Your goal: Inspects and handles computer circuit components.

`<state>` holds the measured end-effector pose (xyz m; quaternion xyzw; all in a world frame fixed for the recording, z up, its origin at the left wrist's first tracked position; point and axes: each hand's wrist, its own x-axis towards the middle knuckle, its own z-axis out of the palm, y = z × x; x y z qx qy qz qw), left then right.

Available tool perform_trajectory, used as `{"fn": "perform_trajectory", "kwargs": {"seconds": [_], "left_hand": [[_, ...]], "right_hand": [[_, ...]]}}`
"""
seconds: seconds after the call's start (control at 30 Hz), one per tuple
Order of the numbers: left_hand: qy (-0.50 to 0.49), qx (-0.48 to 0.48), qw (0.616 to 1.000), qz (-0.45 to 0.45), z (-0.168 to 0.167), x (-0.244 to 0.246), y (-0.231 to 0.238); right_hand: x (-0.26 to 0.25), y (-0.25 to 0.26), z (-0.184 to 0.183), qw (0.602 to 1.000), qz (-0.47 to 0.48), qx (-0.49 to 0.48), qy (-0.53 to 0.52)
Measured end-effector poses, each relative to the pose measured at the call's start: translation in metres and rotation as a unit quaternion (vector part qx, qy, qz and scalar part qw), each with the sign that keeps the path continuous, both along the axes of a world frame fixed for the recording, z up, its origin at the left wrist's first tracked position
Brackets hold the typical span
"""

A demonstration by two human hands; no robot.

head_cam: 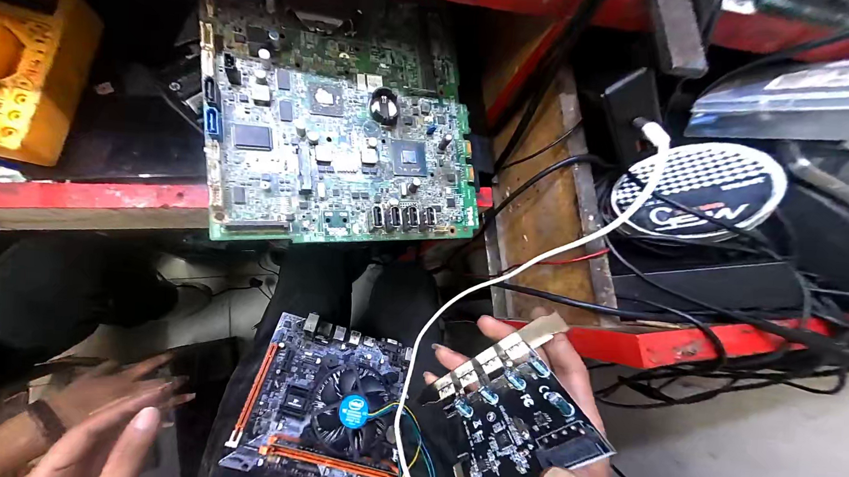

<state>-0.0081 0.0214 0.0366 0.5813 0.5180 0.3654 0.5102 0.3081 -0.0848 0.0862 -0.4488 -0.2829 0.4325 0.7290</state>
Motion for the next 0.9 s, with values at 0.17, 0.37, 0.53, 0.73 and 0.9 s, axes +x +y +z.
{"fn": "perform_trajectory", "kwargs": {"seconds": [0.17, 0.37, 0.53, 0.73, 0.9], "left_hand": [[0.029, -0.032, 0.999, 0.005, -0.006, -0.005, -0.008], [0.049, -0.059, 0.997, 0.012, -0.007, -0.004, -0.010], [0.060, -0.034, 0.998, 0.007, -0.005, 0.000, -0.010], [0.024, -0.046, 0.999, 0.000, -0.008, 0.000, -0.009], [0.020, -0.054, 0.998, -0.003, -0.008, 0.000, -0.010]], "right_hand": [[0.008, 0.000, 0.003, 0.999, -0.022, 0.009, -0.026], [0.011, 0.002, 0.001, 0.999, -0.005, 0.024, -0.039], [0.007, 0.005, 0.000, 0.999, 0.020, 0.022, -0.011], [0.001, 0.011, 0.005, 0.998, 0.044, 0.033, -0.007], [0.001, 0.013, 0.006, 0.998, 0.047, 0.029, -0.019]]}}
